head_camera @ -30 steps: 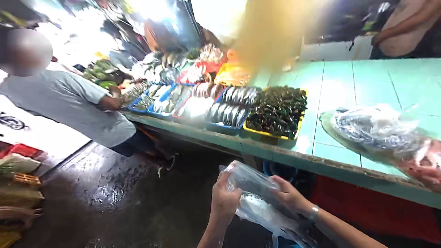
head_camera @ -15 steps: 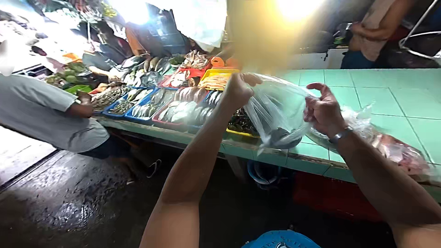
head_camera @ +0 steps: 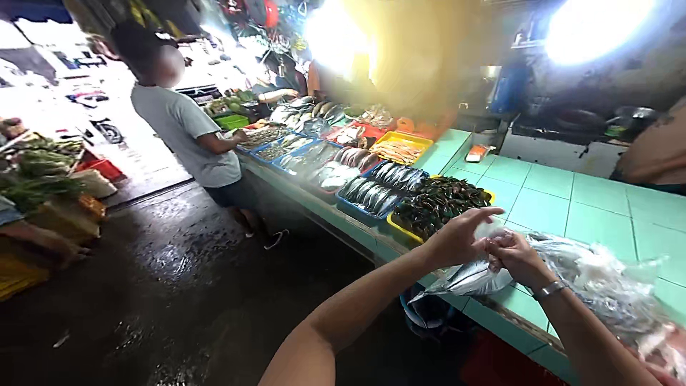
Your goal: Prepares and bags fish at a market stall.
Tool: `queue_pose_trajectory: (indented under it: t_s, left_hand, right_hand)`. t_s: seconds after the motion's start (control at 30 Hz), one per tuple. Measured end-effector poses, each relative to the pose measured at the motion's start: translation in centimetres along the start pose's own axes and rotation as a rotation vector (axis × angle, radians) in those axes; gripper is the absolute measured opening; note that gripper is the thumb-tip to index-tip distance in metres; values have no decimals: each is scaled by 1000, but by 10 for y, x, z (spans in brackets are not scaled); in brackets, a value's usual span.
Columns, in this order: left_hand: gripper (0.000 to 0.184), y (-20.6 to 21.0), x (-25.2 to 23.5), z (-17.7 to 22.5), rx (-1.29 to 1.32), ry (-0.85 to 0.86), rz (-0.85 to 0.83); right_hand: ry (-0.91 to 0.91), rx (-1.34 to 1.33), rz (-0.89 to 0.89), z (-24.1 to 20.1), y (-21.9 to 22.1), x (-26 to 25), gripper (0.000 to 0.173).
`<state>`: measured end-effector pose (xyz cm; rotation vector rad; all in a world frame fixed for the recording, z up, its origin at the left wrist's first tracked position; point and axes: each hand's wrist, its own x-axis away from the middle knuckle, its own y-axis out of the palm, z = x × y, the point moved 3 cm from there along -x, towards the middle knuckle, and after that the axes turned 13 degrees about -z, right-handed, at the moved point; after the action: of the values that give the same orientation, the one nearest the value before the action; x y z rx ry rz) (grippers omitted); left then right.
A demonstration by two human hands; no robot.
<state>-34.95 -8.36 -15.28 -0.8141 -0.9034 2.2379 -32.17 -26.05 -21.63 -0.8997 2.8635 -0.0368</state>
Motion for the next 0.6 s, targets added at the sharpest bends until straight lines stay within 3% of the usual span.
queue_pose_trajectory:
  t_s: [0.07,0.2,0.23,0.3,0.37,0.43,0.53,0.6]
  left_hand:
    - [76,17,36,-18,104,-74,26]
    - [85,36,79,-51,514,-221,188]
    - [97,32,84,-63,545,-285,160]
    - [126,29,86,-85,371,-375,-52]
    - [144,42,74,-90,189,-353,-241]
    - [133,63,51,-74,65,-295,-340]
    - [65,103,19,-61,-40,-110,-308]
    - [44,126,7,-68,9,-43,-167]
  right_hand:
    - [-35,25,24,-12,-4,4,14]
    - [-77,164,40,-31,0,6,20]
    - [-66,187,35,-36,2,6,22]
    - [-4,250,9,-48,8,7,29]
    - [61,375,-53,-56,18,9,25]
    - [67,507,-142,-59,28,9,18]
    - [14,620,-230,-82,42,17,6]
    - [-174,753,-131,-108,48,30,12]
